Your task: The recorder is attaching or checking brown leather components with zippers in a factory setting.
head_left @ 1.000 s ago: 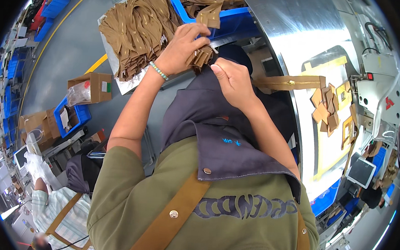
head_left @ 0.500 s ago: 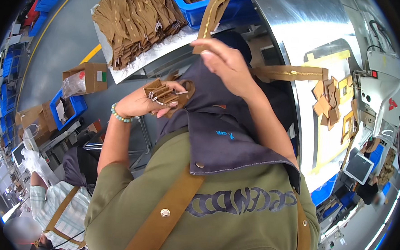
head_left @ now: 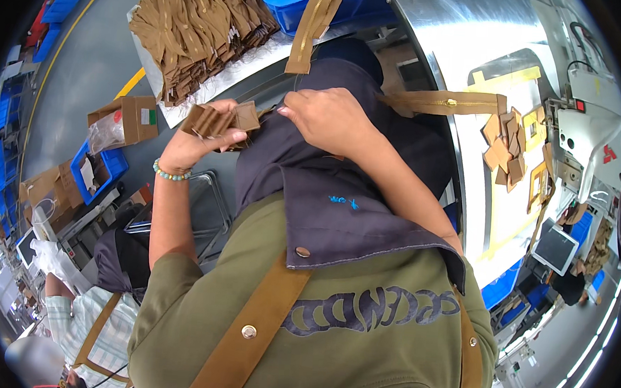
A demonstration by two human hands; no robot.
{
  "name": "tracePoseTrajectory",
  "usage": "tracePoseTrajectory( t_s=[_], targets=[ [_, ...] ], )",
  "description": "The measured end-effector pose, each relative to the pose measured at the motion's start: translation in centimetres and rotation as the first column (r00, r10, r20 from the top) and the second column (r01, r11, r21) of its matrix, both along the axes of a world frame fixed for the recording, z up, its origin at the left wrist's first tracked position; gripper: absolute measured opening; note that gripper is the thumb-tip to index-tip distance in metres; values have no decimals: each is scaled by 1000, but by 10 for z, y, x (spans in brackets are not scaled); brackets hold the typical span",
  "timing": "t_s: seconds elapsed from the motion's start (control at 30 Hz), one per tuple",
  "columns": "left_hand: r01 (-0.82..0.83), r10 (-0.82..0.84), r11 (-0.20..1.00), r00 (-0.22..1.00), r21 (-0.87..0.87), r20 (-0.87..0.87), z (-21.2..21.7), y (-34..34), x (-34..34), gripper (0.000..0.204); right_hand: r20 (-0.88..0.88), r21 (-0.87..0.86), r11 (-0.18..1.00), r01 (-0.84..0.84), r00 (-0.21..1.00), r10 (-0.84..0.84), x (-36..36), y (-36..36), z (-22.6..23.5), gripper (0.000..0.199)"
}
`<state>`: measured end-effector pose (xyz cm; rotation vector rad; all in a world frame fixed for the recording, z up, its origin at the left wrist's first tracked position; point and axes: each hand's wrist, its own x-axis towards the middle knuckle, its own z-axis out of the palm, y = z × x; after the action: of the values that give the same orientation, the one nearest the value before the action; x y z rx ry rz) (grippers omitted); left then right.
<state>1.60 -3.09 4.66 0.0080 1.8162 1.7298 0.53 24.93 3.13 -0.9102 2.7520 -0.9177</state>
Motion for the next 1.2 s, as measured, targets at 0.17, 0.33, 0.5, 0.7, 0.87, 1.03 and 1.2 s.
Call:
tracePoseTrajectory(
  t_s=[0.17,0.33,0.5,0.7,0.87,1.03,1.2],
  targets=[
    [-150,167,967,984,205,-65,-28,-37,-2,59,-2,-40,998,41,999,-41,-1,7,2,29],
    [-338,420,897,853,285,-309,63,-27,-81,27,5,-88,993,81,997,-81,1,14,-4,31],
    [-376,683,679,638,630,-355,79,-141,-235,16,79,-75,997,18,997,-12,3,6,2,33],
    [-299,374,900,155,317,-915,79,-22,-326,11,139,-44,994,101,986,-94,2,16,0,34],
    [-485,-56,873,-22,-39,-998,-53,-20,-340,52,141,-1,996,93,986,-92,0,17,0,35],
    [-359,-410,770,356,-528,-840,-203,-5,-291,43,197,22,996,88,976,-91,-2,18,-3,36],
    [-133,-646,634,451,-762,-616,-186,16,-286,55,213,49,993,111,970,-119,-3,24,-14,36]
  ],
)
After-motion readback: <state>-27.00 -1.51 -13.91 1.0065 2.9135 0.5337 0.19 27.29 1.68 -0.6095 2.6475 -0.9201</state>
